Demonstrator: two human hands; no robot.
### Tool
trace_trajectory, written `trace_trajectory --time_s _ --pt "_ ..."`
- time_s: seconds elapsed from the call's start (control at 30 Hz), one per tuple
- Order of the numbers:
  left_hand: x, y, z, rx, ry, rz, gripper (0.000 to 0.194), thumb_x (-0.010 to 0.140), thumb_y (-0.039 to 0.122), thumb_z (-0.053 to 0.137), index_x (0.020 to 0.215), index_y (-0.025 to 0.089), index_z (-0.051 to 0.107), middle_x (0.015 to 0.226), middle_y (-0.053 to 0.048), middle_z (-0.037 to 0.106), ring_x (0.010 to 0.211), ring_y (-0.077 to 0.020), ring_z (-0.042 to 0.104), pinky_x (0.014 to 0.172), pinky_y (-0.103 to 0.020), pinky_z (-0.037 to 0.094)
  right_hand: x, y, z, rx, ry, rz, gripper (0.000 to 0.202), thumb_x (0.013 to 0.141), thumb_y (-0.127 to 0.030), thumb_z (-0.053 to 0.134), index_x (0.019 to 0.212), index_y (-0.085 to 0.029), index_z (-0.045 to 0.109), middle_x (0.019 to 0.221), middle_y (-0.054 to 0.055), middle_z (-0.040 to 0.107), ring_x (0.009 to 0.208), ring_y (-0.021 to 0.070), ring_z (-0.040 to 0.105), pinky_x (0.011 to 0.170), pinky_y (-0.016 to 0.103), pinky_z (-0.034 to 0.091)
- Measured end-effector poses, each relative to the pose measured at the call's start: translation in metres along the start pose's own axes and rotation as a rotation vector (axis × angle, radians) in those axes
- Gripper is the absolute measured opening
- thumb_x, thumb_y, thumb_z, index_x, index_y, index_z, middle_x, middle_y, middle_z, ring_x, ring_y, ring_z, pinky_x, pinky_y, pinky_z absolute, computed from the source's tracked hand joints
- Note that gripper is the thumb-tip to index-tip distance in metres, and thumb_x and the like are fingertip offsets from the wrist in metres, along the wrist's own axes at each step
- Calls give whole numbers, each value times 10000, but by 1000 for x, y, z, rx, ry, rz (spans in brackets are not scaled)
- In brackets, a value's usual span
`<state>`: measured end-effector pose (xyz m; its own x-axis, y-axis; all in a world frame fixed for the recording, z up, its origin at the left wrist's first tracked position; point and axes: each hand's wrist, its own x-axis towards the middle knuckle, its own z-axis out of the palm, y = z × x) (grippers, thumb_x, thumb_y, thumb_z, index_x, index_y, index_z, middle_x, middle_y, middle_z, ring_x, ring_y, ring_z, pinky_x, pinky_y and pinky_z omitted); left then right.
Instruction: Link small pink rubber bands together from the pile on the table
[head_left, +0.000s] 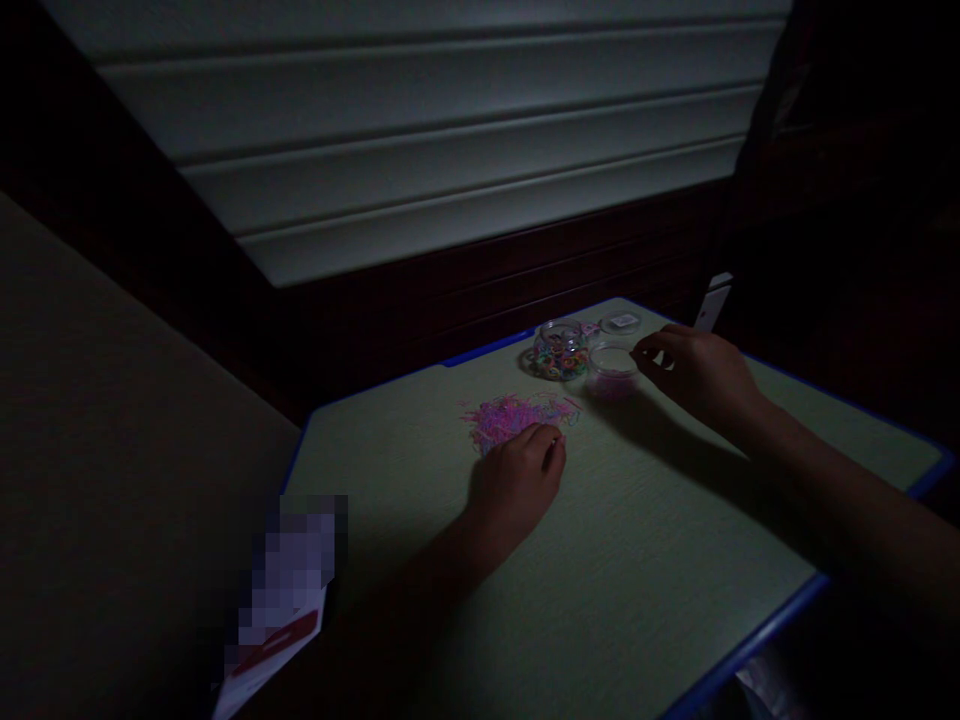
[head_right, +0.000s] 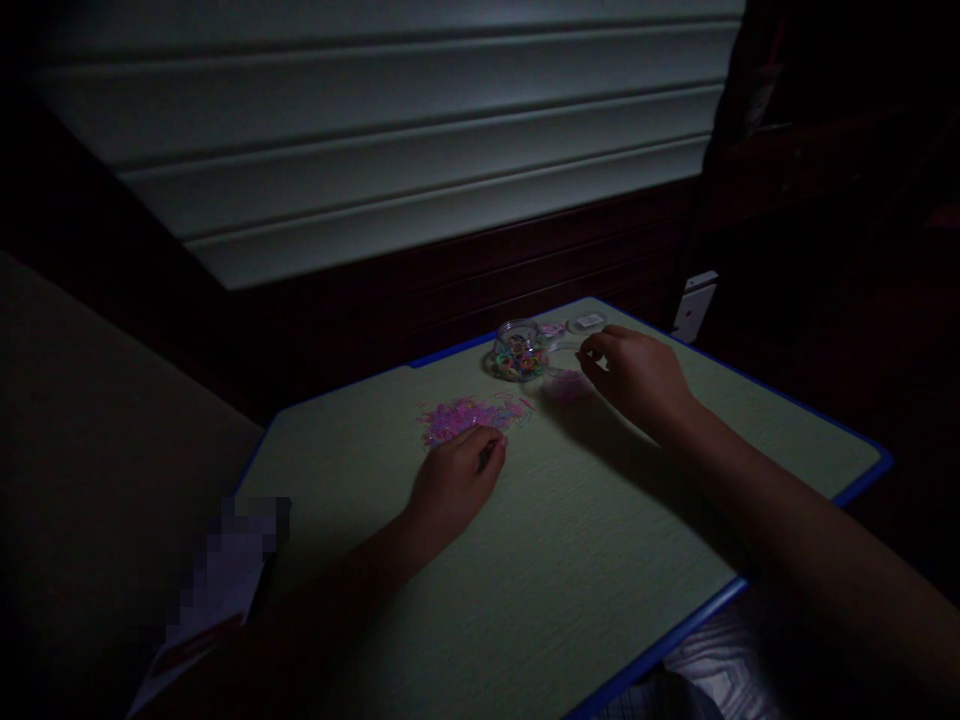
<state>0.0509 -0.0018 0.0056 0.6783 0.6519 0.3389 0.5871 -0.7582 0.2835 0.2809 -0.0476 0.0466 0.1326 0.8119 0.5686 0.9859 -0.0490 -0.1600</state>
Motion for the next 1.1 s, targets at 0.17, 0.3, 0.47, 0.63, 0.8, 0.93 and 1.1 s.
trace_trajectory --time_s 0.17,0.3,0.47,0.63,0.8,0.93,1.1 --pt "1 1 0 8 -3 -17 192 860 270 356 852 204 537 827 -3 597 710 -116 552 674 -222 403 -1 -3 -2 37 22 -19 186 768 -257 474 842 -179 626 807 58 611 602 131 541 522 231 354" --pt "0 1 0 8 -3 -21 182 857 268 363 851 209 535 835 1 598 715 -116 554 677 -220 403 -2 -5 -3 82 17 -15 175 771 -249 477 850 -184 619 799 47 606 589 125 530 531 232 360" --pt "0 0 -1 6 -12 -15 178 858 269 359 852 213 528 837 4 597 700 -115 553 656 -218 403 -4 -13 -2 198 -24 -80 168 783 -234 469 859 -179 608 785 43 594 604 120 518 543 226 360" --pt "1 -1 0 -3 -11 -14 170 856 260 363 854 210 525 844 2 597 719 -115 555 679 -219 404 -8 -22 2 297 -114 -171 172 796 -254 461 826 -171 608 737 38 579 587 108 506 537 214 348" --pt "1 0 0 5 -24 -26 186 856 267 365 859 197 538 850 -13 599 733 -123 557 688 -232 409 -10 -27 12 349 -195 -214 182 792 -246 457 837 -163 613 740 43 585 594 107 503 540 213 340" --pt "1 1 -1 4 -21 -22 188 858 263 362 859 197 538 849 -14 601 732 -123 556 689 -235 412 -11 -30 18 327 -277 -218 181 788 -246 459 832 -159 612 757 48 587 620 112 507 553 211 341" --pt "1 1 -1 1 -15 -15 188 856 254 363 851 196 543 841 -15 601 730 -122 556 689 -230 410 -13 -31 23 234 -310 -217 198 799 -250 440 842 -159 610 783 59 589 640 117 518 570 208 344"
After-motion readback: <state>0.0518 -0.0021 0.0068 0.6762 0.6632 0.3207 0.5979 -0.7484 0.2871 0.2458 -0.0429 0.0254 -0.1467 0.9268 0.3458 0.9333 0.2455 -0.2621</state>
